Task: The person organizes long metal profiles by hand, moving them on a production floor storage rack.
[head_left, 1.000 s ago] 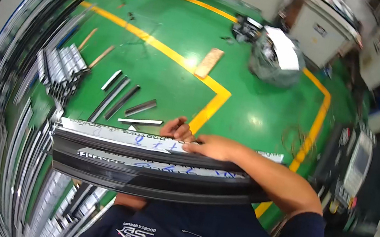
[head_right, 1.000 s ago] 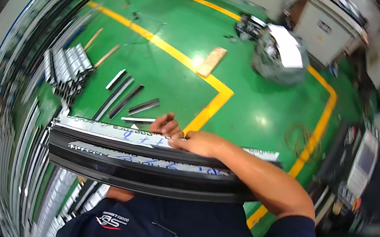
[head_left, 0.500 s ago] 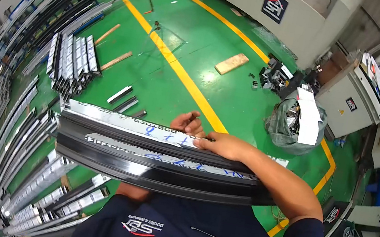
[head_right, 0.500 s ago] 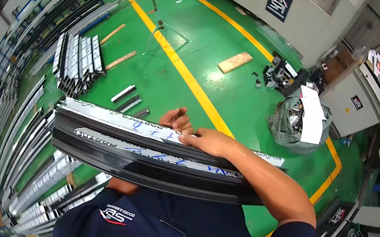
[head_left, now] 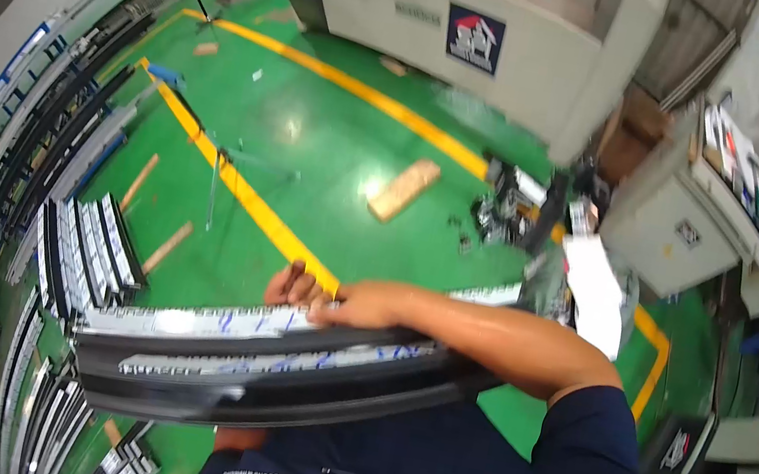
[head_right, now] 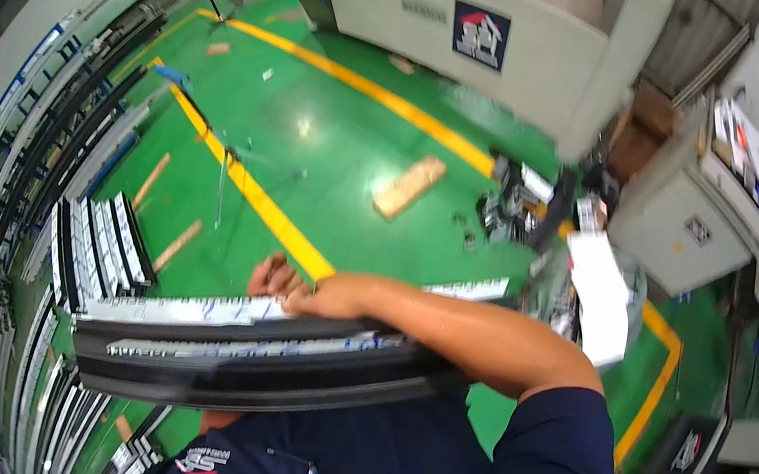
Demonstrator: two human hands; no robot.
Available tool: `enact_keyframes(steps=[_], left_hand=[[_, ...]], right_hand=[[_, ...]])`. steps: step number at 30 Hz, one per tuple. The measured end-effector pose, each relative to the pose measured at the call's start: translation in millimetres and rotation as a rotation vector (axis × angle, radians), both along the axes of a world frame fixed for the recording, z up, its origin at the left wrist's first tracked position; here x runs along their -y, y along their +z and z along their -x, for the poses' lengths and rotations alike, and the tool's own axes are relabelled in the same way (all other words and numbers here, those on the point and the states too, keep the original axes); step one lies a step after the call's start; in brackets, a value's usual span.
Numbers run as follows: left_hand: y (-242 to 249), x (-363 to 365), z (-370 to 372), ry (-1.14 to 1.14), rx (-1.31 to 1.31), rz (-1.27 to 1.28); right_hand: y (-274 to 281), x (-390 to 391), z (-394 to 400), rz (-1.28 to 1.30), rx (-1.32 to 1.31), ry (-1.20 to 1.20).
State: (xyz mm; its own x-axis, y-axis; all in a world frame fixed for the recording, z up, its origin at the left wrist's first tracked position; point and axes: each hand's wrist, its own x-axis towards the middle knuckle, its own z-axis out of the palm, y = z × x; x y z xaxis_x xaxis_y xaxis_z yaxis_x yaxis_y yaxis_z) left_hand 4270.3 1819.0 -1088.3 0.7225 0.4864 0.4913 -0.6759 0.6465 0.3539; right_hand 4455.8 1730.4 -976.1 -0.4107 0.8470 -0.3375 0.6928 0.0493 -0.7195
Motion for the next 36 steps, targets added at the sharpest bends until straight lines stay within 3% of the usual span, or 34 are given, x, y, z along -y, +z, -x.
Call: enact_keyframes(steps=[1,6,15,19,23,30,34,36], left_hand=[[-8.9,4.6,3.8,-0.003,0.02,0.014],[-21.5,-41.0,-19.2,0.107,0.046,0.019],[-24.6,-173.7,-76.3,0.045,0.063,0.006],[16.1,-246.4,-97.7,-0.082,0.053,0.011],[26.2,-274.6,-103.8,-0.078,-0.012,0.033],[57.6,-312.7,-132.6,-0.062,-0.081,0.121],[65.1,-340.2,-129.9,-0.024,-0.062,0.12],[62.3,-358.8,-126.6,0.05,-0.049,0.115]], right_hand=[[-17.7,-4.9,1.1,-0.01,0.008,0.045],[-2.9,-72.9,-27.6,0.144,0.04,0.2],[2.5,-188.6,-79.9,0.131,0.105,0.131],[39.7,-242.9,-95.8,0.153,0.077,0.025],[62.7,-260.3,-101.7,0.115,0.118,-0.01],[46.3,-317.1,-134.0,0.134,0.054,-0.037],[71.1,-354.4,-135.3,0.126,0.063,0.03],[53.1,-389.3,-136.5,0.153,0.085,0.094]])
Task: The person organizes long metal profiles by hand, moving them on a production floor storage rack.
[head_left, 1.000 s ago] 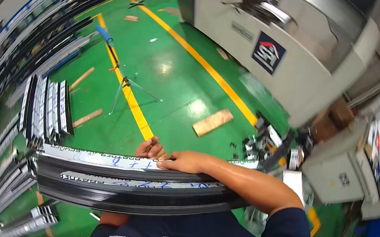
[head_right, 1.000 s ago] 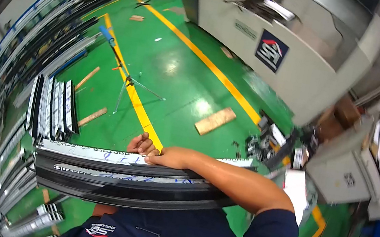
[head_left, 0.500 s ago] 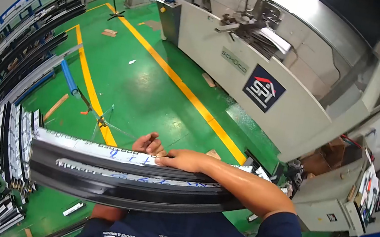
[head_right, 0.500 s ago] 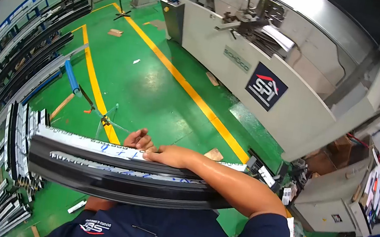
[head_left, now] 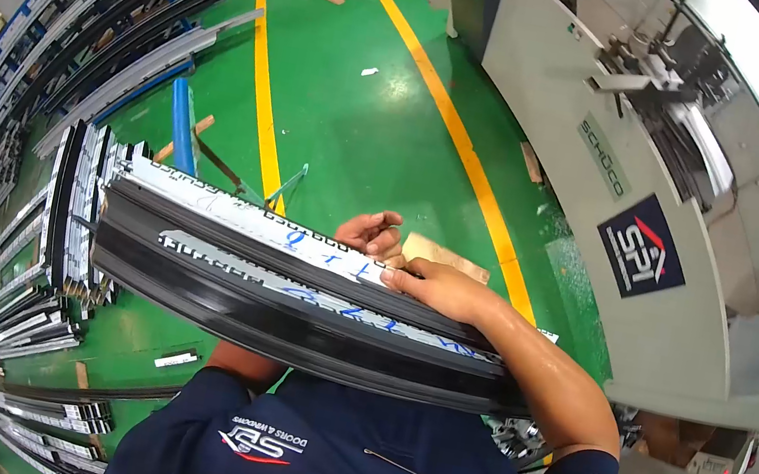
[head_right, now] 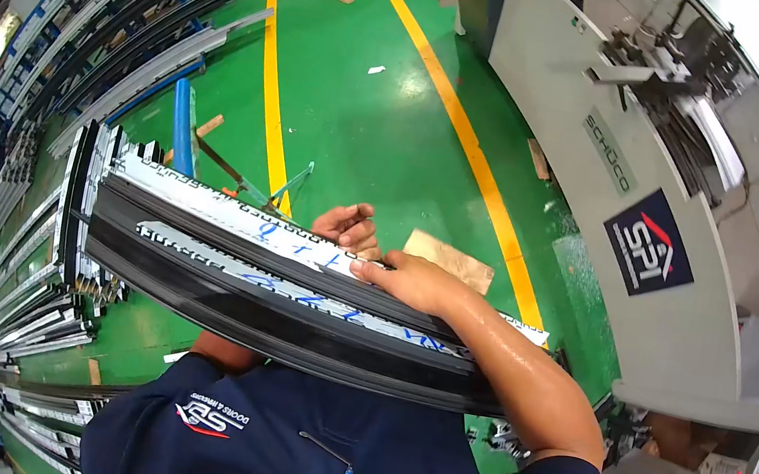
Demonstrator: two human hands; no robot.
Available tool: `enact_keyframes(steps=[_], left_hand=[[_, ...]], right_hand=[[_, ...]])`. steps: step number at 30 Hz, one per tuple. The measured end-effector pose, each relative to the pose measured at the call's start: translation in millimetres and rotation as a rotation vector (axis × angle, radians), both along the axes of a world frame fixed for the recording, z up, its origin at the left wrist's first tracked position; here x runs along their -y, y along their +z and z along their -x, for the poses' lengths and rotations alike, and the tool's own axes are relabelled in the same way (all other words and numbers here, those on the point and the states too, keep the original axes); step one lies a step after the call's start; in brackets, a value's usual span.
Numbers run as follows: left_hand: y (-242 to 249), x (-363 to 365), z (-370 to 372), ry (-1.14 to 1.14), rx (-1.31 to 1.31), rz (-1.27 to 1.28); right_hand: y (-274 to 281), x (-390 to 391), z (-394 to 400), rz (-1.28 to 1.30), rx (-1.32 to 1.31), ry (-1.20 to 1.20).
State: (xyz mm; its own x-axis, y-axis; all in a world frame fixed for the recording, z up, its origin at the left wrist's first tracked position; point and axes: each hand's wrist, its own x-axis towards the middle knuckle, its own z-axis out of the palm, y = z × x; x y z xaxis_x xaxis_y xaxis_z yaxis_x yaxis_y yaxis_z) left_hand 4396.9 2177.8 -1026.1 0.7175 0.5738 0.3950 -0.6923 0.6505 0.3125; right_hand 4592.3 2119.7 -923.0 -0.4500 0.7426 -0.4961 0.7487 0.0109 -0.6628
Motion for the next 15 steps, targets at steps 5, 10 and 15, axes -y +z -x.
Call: enact_keyframes(steps=[5,10,15], left_hand=[[8.8,-37.1,14.5,0.137,-0.011,0.052],[14.7,-47.6,30.1,0.275,-0.02,0.017],[10.9,-85.0,15.5,0.36,0.089,-0.042]], right_hand=[[24.0,-62.8,5.6,0.057,-0.005,0.154],[33.5,-106.9,19.8,0.063,0.017,0.293],[46.0,-160.5,15.3,0.013,0.03,0.43]])
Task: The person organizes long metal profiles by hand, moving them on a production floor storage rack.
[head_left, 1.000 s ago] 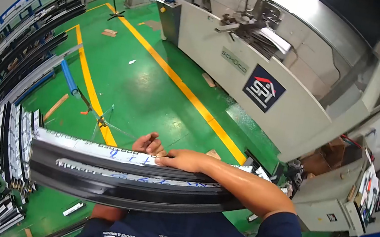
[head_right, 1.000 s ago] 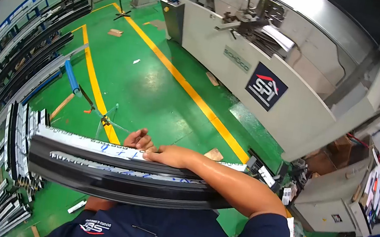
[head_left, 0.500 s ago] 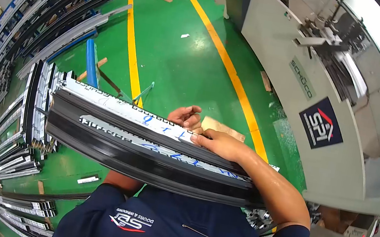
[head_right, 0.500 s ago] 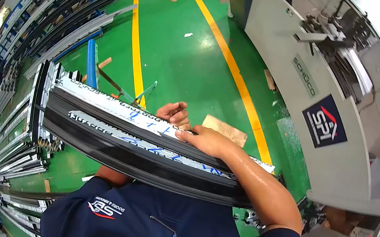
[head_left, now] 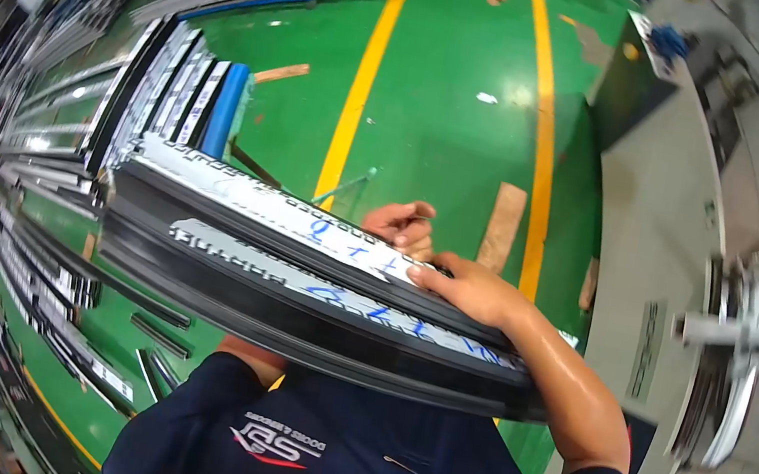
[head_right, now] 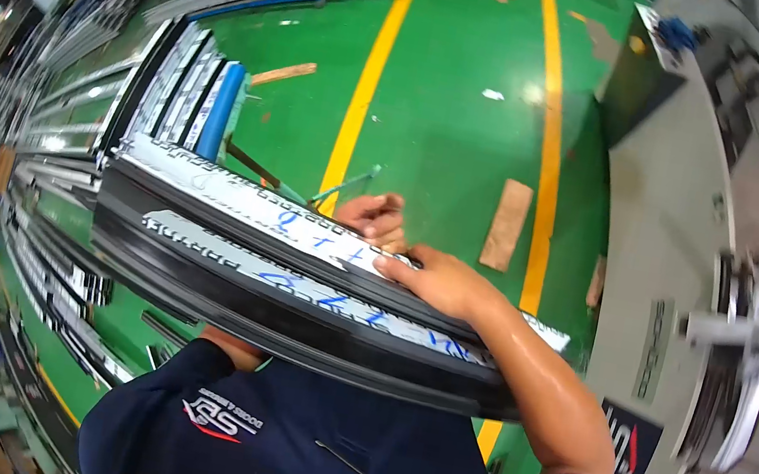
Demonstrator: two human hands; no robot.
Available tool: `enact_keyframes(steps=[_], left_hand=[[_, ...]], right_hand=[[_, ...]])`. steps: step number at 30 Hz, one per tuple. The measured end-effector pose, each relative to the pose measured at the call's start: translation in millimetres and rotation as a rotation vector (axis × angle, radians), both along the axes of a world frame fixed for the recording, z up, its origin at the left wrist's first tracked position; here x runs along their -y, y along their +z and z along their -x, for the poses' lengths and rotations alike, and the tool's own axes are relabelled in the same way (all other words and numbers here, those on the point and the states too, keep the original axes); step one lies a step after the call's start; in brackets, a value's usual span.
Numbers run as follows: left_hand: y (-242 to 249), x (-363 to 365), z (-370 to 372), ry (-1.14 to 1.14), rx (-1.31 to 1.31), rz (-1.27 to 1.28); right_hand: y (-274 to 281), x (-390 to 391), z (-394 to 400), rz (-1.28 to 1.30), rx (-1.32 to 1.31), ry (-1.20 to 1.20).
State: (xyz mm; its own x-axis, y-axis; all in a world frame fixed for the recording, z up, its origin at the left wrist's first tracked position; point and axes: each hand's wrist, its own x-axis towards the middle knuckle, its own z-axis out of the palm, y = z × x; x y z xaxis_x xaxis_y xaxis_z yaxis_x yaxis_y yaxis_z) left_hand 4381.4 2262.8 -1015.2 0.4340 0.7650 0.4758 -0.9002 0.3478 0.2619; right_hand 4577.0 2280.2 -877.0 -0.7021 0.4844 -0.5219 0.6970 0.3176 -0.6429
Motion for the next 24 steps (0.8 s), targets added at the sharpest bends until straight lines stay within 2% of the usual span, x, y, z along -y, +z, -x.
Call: enact_keyframes(steps=[4,6,8,9,12,17,20,24], left_hand=[[7.3,-64.6,-28.6,0.095,0.069,0.009],[25.7,-76.1,-26.5,0.126,0.033,0.086],[41.3,-102.3,-31.0,0.089,0.032,0.082],[48.2,-109.6,-28.9,0.098,0.005,0.168],[42.3,-136.9,-27.4,0.109,-0.046,0.147],[64.6,-149.9,9.7,0.085,-0.035,0.156],[40.7,-186.3,5.2,0.025,0.008,0.102],[26.2,-209.6,-9.5,0.075,-0.015,0.116]], right_hand=[[7.0,-78.8,-16.9,0.022,0.065,0.031],[32.8,-90.2,-12.1,0.033,0.079,-0.007],[34.9,-113.7,-16.3,0.006,0.068,-0.016],[34.0,-121.7,-17.8,-0.011,0.023,-0.062],[39.1,-139.8,-18.3,0.002,0.051,-0.055],[50.5,-153.5,17.2,-0.025,0.054,-0.079],[40.0,-189.2,10.6,-0.015,0.057,-0.034],[18.0,-217.1,-4.7,0.001,0.021,-0.058]])
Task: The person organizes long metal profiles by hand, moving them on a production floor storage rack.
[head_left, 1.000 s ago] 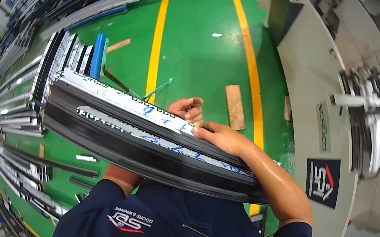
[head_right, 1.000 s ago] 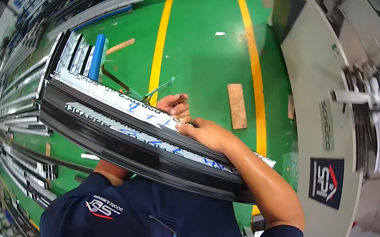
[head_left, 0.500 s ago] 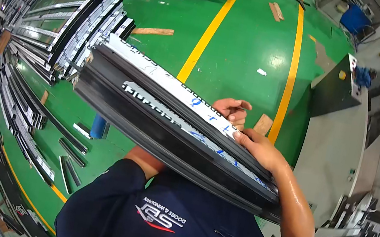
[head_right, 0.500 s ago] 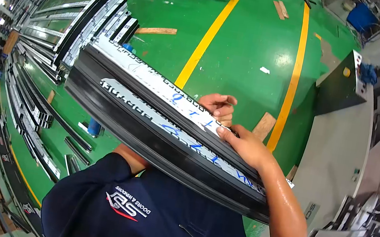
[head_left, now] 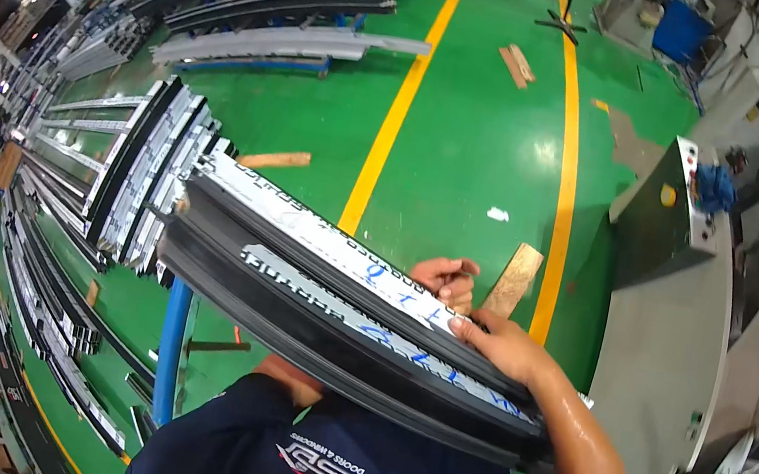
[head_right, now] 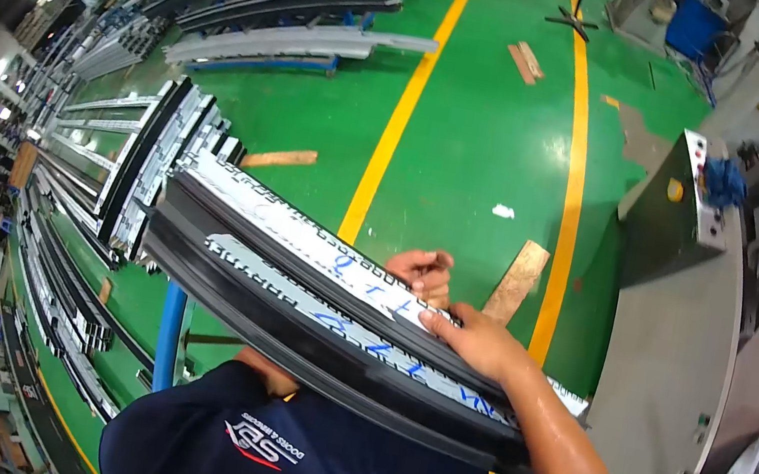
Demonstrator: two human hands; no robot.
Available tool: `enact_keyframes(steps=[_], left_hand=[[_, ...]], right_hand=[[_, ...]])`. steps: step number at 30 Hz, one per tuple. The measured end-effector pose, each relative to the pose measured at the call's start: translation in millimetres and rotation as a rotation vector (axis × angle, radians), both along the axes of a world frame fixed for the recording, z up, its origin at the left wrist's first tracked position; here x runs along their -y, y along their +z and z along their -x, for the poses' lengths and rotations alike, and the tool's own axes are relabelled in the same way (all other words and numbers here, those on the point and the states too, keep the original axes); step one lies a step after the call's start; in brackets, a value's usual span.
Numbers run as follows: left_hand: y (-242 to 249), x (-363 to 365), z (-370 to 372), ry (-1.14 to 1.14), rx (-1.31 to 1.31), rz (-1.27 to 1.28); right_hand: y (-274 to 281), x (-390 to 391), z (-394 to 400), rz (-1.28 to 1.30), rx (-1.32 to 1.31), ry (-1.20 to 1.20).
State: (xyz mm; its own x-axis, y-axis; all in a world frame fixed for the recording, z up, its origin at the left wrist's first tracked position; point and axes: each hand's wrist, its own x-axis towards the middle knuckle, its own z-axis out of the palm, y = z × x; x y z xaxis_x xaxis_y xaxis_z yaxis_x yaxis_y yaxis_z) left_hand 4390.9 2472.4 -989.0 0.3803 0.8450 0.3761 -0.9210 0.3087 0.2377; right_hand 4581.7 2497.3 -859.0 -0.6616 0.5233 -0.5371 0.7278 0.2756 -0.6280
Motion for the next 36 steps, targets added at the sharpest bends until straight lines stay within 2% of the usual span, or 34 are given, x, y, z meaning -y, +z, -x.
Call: enact_keyframes(steps=[2,4,6,9,11,12,14,15,18,20,22,23,24,26,27,28,29,30,32,35,36], left_hand=[[4.5,-27.5,4.3,0.053,-0.035,0.076],[14.8,-53.4,4.5,0.112,-0.05,0.064],[2.4,-75.8,16.3,0.117,-0.062,0.02],[10.5,-68.2,18.0,0.208,-0.038,0.065],[9.2,-68.0,14.8,0.378,-0.132,0.265],[-3.8,-72.2,19.7,0.381,-0.115,0.235],[5.0,-85.8,23.4,0.429,-0.13,0.155],[-11.2,-100.1,32.4,0.311,0.067,0.022],[-6.5,-112.4,44.5,0.313,0.188,-0.003],[-3.2,-131.6,70.7,0.359,0.176,-0.08],[3.7,-135.3,94.6,0.441,0.096,-0.106],[4.8,-136.7,105.1,0.379,0.212,-0.176],[8.3,-135.7,113.9,0.388,0.214,-0.188],[17.1,-124.8,151.6,0.407,0.15,-0.007],[-4.4,-127.2,171.2,0.352,0.258,0.056],[23.1,-123.2,167.2,0.597,0.248,0.432],[20.2,-117.3,175.7,0.656,0.201,0.494],[13.4,-115.8,187.0,0.654,0.174,0.471],[5.8,-113.4,206.9,0.651,0.143,0.411],[3.8,-112.1,224.5,0.684,0.116,0.367],[5.0,-116.0,232.3,0.7,0.113,0.359]], right_hand=[[-5.8,-38.4,2.3,0.015,-0.053,0.034],[-9.4,-74.5,4.4,0.02,-0.092,0.061],[2.7,-92.5,15.7,0.012,-0.04,0.127],[-5.6,-112.4,28.8,0.017,-0.019,0.203],[-6.5,-125.2,34.6,0.011,0.014,0.25],[-6.7,-130.9,39.2,0.002,0.014,0.265],[-3.8,-147.9,59.4,-0.062,-0.032,0.268],[3.6,-160.7,72.7,-0.068,-0.011,0.31],[-4.7,-190.0,103.5,-0.079,0.052,0.375],[10.2,-204.0,133.0,-0.129,0.076,0.41],[12.1,-211.9,157.8,-0.17,-0.014,0.424],[12.8,-212.7,169.3,-0.223,-0.04,0.429],[18.9,-213.7,179.6,-0.234,-0.038,0.44],[34.0,-212.7,217.0,-0.306,-0.146,0.505],[41.2,-216.0,234.8,-0.434,-0.175,0.547],[50.3,-213.5,248.7,-0.428,-0.195,0.541],[61.3,-210.4,262.3,-0.563,-0.126,0.612],[66.4,-210.8,275.9,-0.7,-0.055,0.679],[53.5,-219.6,301.2,-0.749,-0.072,0.714],[89.9,-204.3,321.4,-0.426,-0.097,0.959],[94.2,-206.6,328.1,-0.423,-0.096,0.961]])
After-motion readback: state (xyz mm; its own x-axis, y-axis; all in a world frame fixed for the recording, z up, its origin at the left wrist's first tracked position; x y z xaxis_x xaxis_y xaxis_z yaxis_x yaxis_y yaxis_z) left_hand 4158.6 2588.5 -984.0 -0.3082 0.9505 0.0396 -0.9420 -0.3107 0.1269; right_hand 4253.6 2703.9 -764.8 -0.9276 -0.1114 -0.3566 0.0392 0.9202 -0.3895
